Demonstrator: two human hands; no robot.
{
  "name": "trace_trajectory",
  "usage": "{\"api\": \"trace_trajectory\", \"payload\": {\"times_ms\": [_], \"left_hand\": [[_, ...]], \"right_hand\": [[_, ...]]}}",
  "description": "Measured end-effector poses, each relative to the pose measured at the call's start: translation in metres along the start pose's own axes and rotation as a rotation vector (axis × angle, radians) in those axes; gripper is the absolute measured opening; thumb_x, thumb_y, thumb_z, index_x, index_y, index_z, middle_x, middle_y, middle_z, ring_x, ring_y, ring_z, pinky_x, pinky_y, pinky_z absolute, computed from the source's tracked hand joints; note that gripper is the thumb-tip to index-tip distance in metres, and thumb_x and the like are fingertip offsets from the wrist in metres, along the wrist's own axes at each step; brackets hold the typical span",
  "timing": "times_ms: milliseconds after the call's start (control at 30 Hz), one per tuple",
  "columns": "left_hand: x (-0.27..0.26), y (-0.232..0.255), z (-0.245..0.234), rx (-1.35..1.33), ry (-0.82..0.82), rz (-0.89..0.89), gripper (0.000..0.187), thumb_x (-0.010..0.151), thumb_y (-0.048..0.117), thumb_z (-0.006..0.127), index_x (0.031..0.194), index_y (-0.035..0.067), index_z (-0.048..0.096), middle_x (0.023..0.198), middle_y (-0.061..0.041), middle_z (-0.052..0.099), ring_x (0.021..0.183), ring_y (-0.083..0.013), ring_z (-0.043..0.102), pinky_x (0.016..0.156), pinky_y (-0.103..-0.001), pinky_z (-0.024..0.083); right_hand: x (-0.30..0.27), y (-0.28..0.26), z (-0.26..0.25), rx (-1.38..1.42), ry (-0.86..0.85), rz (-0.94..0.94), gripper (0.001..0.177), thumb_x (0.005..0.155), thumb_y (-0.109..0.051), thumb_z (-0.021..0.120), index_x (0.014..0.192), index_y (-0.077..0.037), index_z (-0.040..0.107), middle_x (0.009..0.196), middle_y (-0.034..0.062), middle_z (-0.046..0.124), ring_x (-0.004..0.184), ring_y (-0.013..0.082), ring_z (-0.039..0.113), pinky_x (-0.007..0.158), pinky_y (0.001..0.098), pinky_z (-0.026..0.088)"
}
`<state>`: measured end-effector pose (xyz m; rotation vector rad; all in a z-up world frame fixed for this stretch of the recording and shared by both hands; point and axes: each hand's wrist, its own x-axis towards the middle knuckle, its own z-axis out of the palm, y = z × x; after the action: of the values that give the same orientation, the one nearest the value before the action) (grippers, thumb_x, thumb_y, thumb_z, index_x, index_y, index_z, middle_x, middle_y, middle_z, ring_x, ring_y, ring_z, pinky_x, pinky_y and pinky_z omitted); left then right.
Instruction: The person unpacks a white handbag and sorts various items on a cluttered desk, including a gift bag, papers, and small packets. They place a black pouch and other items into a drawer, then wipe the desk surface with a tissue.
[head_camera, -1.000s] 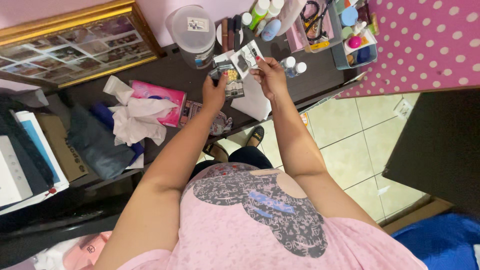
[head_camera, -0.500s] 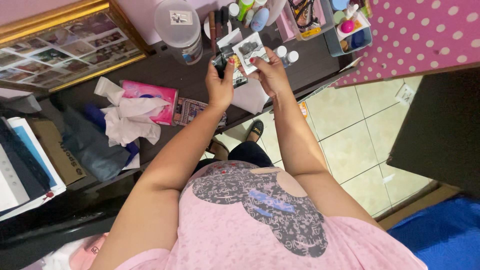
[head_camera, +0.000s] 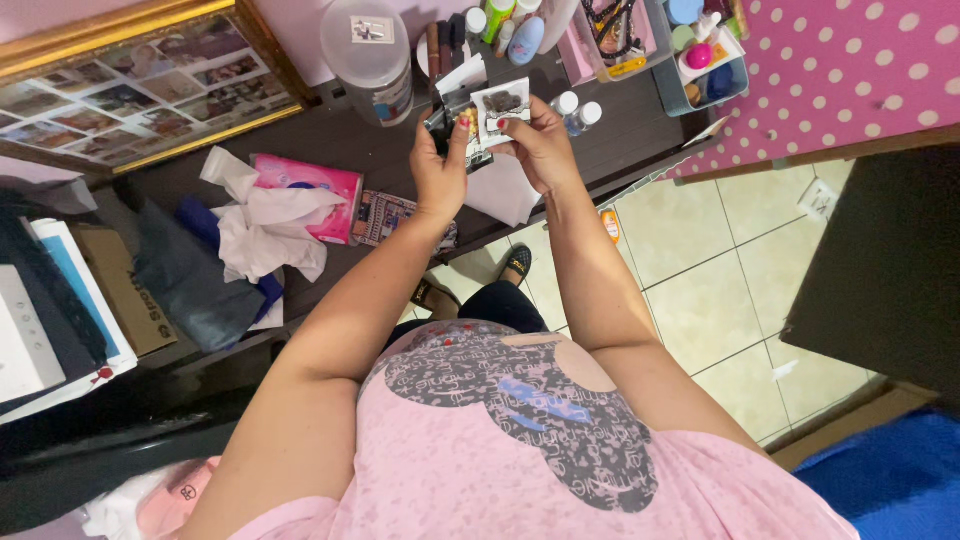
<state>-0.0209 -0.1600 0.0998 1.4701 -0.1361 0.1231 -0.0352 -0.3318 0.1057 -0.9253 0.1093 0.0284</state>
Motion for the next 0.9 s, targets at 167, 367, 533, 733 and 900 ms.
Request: {"api": "trace_trajectory", "payload": {"times_ms": [167,367,533,733,900], "left_hand": [[0.001,0.005,-0.005,0.060,0.018,-0.001,0.034,0.103,0.020,0.070,0.128,0.001,0.058,0.105,-0.004,0.074,0.095,-0.0085,0.065,0.086,-0.026,0.055],[0.003,0.009,-0.010,0.005,0.015,0.029,0.032,0.105,0.020,0.069,0.130,0.001,0.059,0.109,-0.006,0.074,0.099,-0.0097,0.065,0.089,-0.028,0.055],[0.007,0.014,-0.015,0.003,0.029,0.027,0.033,0.105,0.019,0.068,0.130,0.001,0.058,0.110,-0.007,0.076,0.099,-0.0110,0.068,0.090,-0.028,0.056],[0.009,0.007,-0.020,0.074,0.046,0.020,0.036,0.104,0.020,0.069,0.131,0.000,0.058,0.110,-0.009,0.076,0.099,-0.0125,0.068,0.090,-0.029,0.056],[0.001,-0.024,-0.024,0.088,0.042,-0.026,0.039,0.107,0.022,0.064,0.136,-0.001,0.051,0.111,-0.011,0.075,0.100,-0.0159,0.068,0.090,-0.032,0.056]], "right_hand": [[-0.002,-0.009,0.010,-0.027,-0.028,0.025,0.027,0.097,-0.003,0.065,0.123,-0.006,0.065,0.110,0.0066,0.075,0.095,0.0179,0.075,0.083,0.0375,0.065],[0.003,-0.003,0.015,-0.019,0.018,0.016,0.017,0.101,-0.004,0.063,0.118,-0.005,0.066,0.107,0.0058,0.074,0.092,0.0149,0.073,0.080,0.0353,0.063],[0.007,0.008,0.012,-0.043,-0.025,-0.094,0.014,0.100,0.001,0.066,0.112,-0.006,0.066,0.104,0.0033,0.073,0.093,0.0124,0.071,0.084,0.0328,0.061],[0.017,0.025,-0.005,-0.220,0.019,-0.153,0.014,0.099,0.001,0.070,0.112,-0.005,0.069,0.102,0.0002,0.071,0.093,0.0079,0.063,0.085,0.0246,0.051],[0.013,0.045,-0.011,-0.257,0.035,0.040,0.027,0.100,-0.007,0.069,0.125,-0.007,0.061,0.114,0.0018,0.070,0.104,0.0095,0.064,0.093,0.0253,0.052]]}}
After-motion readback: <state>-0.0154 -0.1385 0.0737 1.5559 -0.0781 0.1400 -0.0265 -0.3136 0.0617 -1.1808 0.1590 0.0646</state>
